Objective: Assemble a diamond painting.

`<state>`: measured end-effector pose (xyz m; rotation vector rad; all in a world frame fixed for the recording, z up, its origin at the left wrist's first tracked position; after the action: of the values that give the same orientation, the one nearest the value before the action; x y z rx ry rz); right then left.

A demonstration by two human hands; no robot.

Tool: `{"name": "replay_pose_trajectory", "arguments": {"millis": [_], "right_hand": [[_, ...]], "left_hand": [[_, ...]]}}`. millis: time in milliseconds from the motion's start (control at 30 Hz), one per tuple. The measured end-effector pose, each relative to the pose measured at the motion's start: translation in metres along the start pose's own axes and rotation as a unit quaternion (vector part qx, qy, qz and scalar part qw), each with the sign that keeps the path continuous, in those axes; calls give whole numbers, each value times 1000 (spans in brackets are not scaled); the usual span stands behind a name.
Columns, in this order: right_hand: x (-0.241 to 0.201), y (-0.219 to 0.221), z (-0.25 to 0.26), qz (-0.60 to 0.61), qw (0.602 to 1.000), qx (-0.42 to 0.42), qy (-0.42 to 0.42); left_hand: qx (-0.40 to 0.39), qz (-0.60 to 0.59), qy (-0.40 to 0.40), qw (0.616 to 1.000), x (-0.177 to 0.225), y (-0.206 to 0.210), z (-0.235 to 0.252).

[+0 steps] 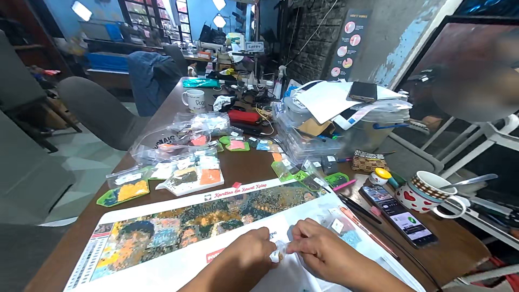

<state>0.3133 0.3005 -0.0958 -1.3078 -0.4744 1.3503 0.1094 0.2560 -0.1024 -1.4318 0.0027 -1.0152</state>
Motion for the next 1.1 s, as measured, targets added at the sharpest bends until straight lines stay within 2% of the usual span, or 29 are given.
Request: {"name": "replay_pose_trajectory", "arguments": {"millis": [700, 833, 933, 1100], "right_hand": [[1, -1, -5, -6, 1000, 9, -4], [-1, 1, -4, -12, 1000, 7, -17], [0, 3, -5, -18, 1000, 7, -18], [2, 5, -6, -17, 1000, 17, -19]], "left_hand": [[78, 53, 59, 994, -2, 4, 0], [23, 22, -8, 999, 16, -10, 0], [107, 65, 68, 990, -1, 3, 0], [98, 61, 68, 991, 1, 2, 0]]}}
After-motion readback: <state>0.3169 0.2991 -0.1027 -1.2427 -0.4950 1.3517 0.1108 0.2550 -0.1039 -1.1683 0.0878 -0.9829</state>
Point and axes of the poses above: each hand's wrist, its own z-axis towards the middle knuckle, its own y-axis out of the palm, x = y × z, the point moved 3 cm from there along z, towards the middle knuckle, and after that the axes turned 5 degrees about -y, right-handed, at the moved point
